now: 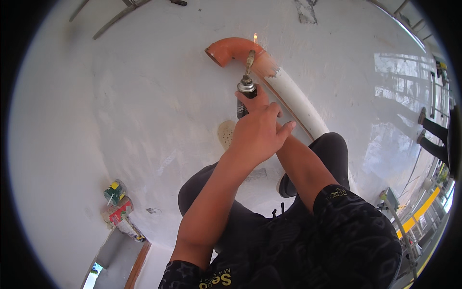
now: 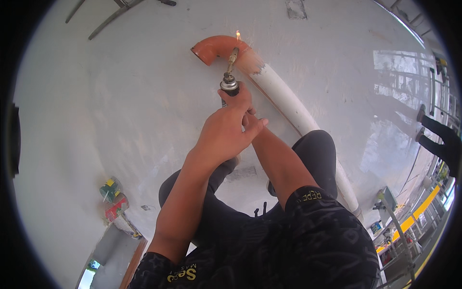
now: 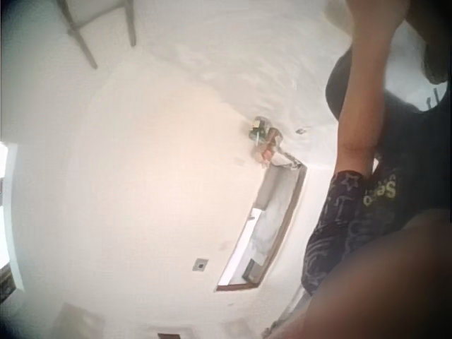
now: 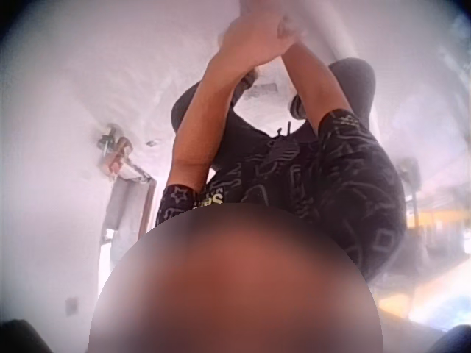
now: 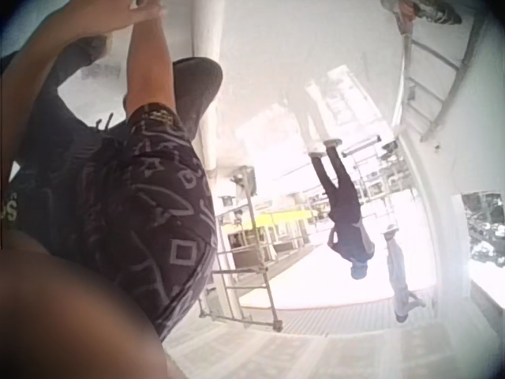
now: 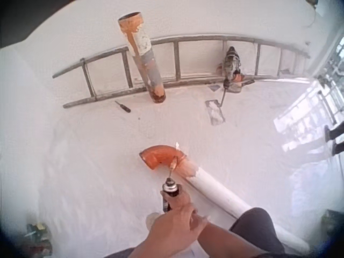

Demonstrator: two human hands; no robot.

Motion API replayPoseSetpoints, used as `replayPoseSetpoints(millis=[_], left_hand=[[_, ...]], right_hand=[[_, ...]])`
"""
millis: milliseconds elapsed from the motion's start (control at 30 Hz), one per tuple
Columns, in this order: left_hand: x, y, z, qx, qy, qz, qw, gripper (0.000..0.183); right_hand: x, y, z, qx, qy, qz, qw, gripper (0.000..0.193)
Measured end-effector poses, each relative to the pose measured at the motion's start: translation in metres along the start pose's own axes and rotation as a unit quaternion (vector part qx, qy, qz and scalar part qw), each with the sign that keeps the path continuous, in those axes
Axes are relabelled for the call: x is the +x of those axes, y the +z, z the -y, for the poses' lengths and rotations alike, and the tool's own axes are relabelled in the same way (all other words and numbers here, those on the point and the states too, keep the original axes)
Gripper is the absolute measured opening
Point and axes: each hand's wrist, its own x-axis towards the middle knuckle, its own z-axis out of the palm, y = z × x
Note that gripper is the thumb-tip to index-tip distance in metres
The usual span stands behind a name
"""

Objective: The person uses a handheld blowtorch to heat the joint of an orange PVC elbow fitting attached to a white pipe. The person holds the torch steadily and moves the flame around the circumference of the joint.

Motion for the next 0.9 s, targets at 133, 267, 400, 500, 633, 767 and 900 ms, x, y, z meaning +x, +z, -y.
replayPoseSetpoints(millis=[133,267,400,500,633,767,900], left_hand=[[-0.002,0.016,-0.009,0.141,0.086,-0.005,0.986,0.045],[-0.018,0.036,-0.027,0.179,0.145,0.002,0.973,0.045],[-0.035,0.041,-0.029,0.196,0.121,0.086,0.969,0.042],[-0.043,0.044,-0.031,0.208,0.112,0.08,0.968,0.042],[-0.049,0.051,-0.032,0.213,0.096,0.062,0.97,0.041],[-0.057,0.059,-0.034,0.234,0.09,0.074,0.965,0.041],[-0.06,0.059,-0.036,0.229,0.077,0.092,0.966,0.043]], right_hand=[[-0.02,-0.026,-0.004,0.085,-0.056,0.072,0.992,0.066],[-0.004,-0.026,-0.021,0.018,-0.073,0.039,0.996,0.065],[0.021,-0.021,-0.041,0.025,-0.139,0.039,0.989,0.067],[0.026,-0.028,-0.048,0.027,-0.177,0.027,0.983,0.068],[0.026,-0.035,-0.05,0.021,-0.177,0.026,0.984,0.074],[0.031,-0.041,-0.051,0.03,-0.161,0.047,0.985,0.077],[0.037,-0.045,-0.047,-0.013,-0.139,0.051,0.989,0.078]])
